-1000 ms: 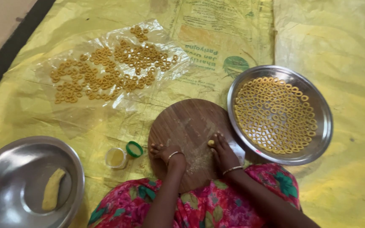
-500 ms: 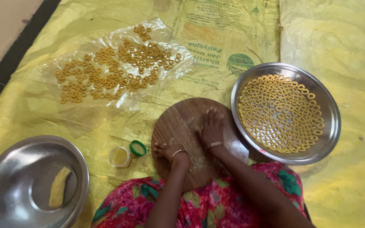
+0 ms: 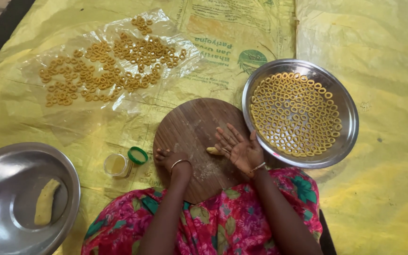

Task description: The person rolls small pieces of dough into thin ropes on a wooden board, then shapes them into rings and places them into a metal tray. The process is repeated continuously with additional dough pieces.

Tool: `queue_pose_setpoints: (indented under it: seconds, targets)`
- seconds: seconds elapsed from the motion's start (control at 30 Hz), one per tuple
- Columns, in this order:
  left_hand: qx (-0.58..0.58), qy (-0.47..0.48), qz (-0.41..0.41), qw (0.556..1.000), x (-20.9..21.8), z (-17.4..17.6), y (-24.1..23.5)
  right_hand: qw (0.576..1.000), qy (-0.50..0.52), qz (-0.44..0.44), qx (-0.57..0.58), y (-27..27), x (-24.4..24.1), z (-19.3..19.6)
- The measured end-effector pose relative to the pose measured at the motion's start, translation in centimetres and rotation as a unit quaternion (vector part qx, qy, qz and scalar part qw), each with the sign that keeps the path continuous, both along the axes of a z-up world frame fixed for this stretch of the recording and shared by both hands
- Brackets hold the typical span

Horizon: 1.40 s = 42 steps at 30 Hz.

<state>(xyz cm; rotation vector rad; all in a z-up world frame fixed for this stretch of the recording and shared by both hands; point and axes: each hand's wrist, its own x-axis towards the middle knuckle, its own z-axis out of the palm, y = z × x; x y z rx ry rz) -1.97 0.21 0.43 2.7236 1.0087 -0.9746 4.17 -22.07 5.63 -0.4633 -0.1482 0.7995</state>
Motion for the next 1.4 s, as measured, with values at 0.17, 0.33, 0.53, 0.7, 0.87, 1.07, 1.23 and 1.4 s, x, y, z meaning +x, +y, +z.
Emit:
queue_pose_setpoints:
  seconds: [0.17, 0.33, 0.53, 0.7, 0.87, 1.07, 1.23, 1.4]
  targets:
    - [-0.052, -0.025, -0.03, 0.998, -2.3, 0.7, 0.4, 0.998, 0.009, 0.031, 0.05, 0.8, 0.9, -0.9]
    - [-0.037, -0.202, -0.093, 0.974, -5.1, -1.5, 0.9, 0.995, -0.006, 0.012, -0.101, 1.0, 2.0, -3.0]
    - [0.066, -0.273, -0.159, 0.947, -4.3, -1.1, 7.9, 0.984, -0.029, 0.005, -0.173, 0.7, 2.8, -5.7]
    - [0.248, -0.197, -0.117, 0.941, -2.7, 0.0, 11.3, 0.977, 0.054, -0.1, -0.18, -0.3, 4.3, -6.8]
    - [0.208, -0.154, -0.101, 0.961, -3.9, -0.3, 11.2, 0.969, 0.065, -0.12, -0.207, -0.3, 4.3, -7.0]
    - [0.142, -0.055, -0.117, 0.981, -4.5, -0.2, 11.1, 0.968, 0.061, -0.121, -0.214, 0.0, 4.0, -6.5]
    - [0.155, -0.093, -0.158, 0.971, -5.5, 0.3, 11.2, 0.964, 0.061, -0.117, -0.23, 0.2, 3.9, -5.9]
    - [0.25, -0.177, -0.178, 0.935, -6.2, 2.1, 10.9, 0.964, 0.062, -0.119, -0.231, 0.2, 4.0, -5.6]
